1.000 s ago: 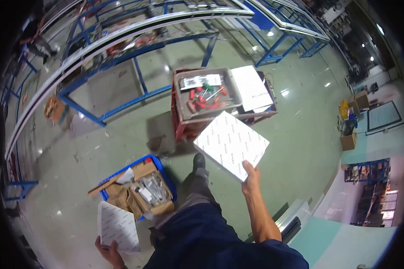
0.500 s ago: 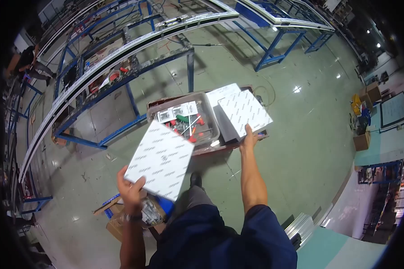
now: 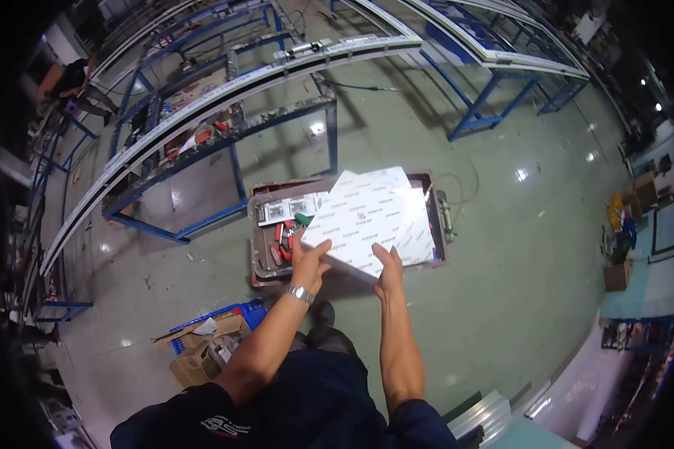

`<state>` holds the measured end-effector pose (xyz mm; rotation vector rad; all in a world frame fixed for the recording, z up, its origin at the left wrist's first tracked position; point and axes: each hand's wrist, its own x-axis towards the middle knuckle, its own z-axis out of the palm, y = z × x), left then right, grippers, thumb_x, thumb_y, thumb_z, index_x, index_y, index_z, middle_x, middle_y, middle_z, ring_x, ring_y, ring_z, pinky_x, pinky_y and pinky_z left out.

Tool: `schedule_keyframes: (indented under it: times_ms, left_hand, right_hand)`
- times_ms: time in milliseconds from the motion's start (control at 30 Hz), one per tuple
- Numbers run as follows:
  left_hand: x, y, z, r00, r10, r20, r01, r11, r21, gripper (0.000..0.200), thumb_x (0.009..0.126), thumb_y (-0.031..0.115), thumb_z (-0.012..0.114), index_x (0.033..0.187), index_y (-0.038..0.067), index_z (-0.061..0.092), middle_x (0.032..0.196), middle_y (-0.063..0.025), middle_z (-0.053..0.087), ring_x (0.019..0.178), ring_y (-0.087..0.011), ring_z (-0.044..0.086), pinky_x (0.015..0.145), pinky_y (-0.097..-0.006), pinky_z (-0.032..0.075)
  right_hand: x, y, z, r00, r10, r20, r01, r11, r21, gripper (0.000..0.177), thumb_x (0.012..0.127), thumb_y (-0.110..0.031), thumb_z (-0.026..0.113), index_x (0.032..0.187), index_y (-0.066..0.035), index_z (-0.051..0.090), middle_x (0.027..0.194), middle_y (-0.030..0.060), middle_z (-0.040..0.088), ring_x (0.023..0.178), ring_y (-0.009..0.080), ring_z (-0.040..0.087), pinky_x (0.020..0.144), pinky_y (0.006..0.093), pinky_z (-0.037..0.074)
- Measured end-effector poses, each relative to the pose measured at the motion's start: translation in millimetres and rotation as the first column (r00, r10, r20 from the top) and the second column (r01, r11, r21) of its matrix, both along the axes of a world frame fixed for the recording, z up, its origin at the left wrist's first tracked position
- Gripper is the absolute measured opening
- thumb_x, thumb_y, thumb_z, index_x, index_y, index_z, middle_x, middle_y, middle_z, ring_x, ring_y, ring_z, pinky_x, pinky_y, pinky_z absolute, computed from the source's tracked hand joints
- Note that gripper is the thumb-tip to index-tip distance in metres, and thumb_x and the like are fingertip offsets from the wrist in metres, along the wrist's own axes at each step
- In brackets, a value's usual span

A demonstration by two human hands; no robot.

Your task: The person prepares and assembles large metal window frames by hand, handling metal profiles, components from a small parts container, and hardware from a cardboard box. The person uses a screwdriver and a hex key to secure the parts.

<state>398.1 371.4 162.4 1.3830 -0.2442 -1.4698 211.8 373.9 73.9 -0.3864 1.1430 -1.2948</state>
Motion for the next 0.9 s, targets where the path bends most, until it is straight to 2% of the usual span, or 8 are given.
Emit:
schedule_keyframes:
  times_ms: [233,333,433,533,600,733,800,900]
  left_hand:
    - [34,41,-79,0.956,0.174,-0.235,-0.170,0.985,0.039,0.072,0.088,0.006,0.072,0.139,0.021,0.023,0.129,-0.0081,0.048,0.112,-0.0258,0.055,0.071,-0.0406,0.054]
    - [69,59,-126,0.986,-0.070,-0.154,0.088,0.990,0.110,0.072,0.091,0.016,0.071,0.150,0.011,0.030,0.110,-0.0128,0.062,0.081,-0.0230,0.068,0.070,-0.0354,0.061]
    - [95,71,-106,0.950,-0.311,0.014,0.308,0.946,0.101,0.065,0.095,0.020,0.067,0.150,0.006,0.036,0.106,-0.0167,0.066,0.088,-0.0266,0.071,0.074,-0.0351,0.060]
    - [113,88,-84,0.938,-0.315,0.145,0.312,0.949,0.042,0.061,0.097,0.023,0.064,0.148,0.004,0.038,0.118,-0.0181,0.064,0.104,-0.0285,0.069,0.085,-0.0406,0.059]
    - [125,109,-90,0.961,-0.229,0.153,0.222,0.973,0.060,0.059,0.097,0.024,0.064,0.147,0.004,0.039,0.123,-0.0187,0.063,0.110,-0.0306,0.067,0.088,-0.0429,0.058]
    - [144,185,-138,0.994,-0.015,0.107,-0.003,0.986,0.168,0.057,0.096,0.023,0.065,0.145,0.005,0.041,0.125,-0.0159,0.063,0.111,-0.0332,0.066,0.089,-0.0450,0.057]
    - [153,237,-177,0.994,0.102,-0.024,-0.093,0.965,0.246,0.056,0.095,0.022,0.066,0.144,0.006,0.043,0.124,-0.0144,0.064,0.111,-0.0343,0.066,0.089,-0.0461,0.057]
    - [139,310,-237,0.974,0.222,0.034,-0.220,0.910,0.352,0.057,0.093,0.025,0.069,0.141,0.005,0.045,0.116,-0.0141,0.066,0.102,-0.0295,0.068,0.080,-0.0501,0.057]
  right_hand:
    - [35,-43,7,0.921,0.367,-0.128,-0.365,0.930,0.040,0.049,0.081,-0.015,0.069,0.124,0.006,0.059,0.114,0.0161,0.067,0.104,0.0264,0.064,0.092,0.0375,0.050]
    - [37,-62,-25,0.756,0.519,-0.399,-0.540,0.839,0.066,0.047,0.085,-0.016,0.068,0.124,0.008,0.060,0.117,0.0166,0.067,0.104,0.0252,0.064,0.090,0.0350,0.050]
    - [15,-76,-52,0.432,0.525,-0.734,-0.564,0.792,0.234,0.049,0.089,-0.020,0.068,0.128,0.009,0.058,0.118,0.0166,0.066,0.107,0.0242,0.062,0.089,0.0344,0.051]
    - [-21,-56,-37,0.625,0.510,-0.590,-0.604,0.796,0.048,0.056,0.091,-0.026,0.068,0.133,0.007,0.054,0.121,0.0166,0.065,0.110,0.0247,0.062,0.089,0.0358,0.052]
    - [-59,-34,-28,0.785,0.419,-0.456,-0.430,0.899,0.084,0.058,0.091,-0.027,0.069,0.136,0.005,0.052,0.122,0.0149,0.064,0.109,0.0248,0.062,0.089,0.0367,0.052]
    - [-180,0,-72,0.804,0.208,-0.557,-0.125,0.975,0.183,0.048,0.094,-0.034,0.066,0.132,-0.006,0.057,0.109,0.0052,0.062,0.090,0.0194,0.063,0.072,0.0373,0.052]
    - [-240,4,-74,0.713,0.329,-0.619,-0.165,0.937,0.308,0.053,0.092,-0.044,0.064,0.131,-0.010,0.057,0.108,0.0050,0.063,0.080,0.0166,0.059,0.068,0.0401,0.047]
    - [-302,4,-74,0.659,0.334,-0.674,-0.150,0.936,0.317,0.072,0.094,-0.053,0.060,0.143,-0.003,0.044,0.140,0.0176,0.052,0.123,0.0381,0.055,0.098,0.0513,0.047]
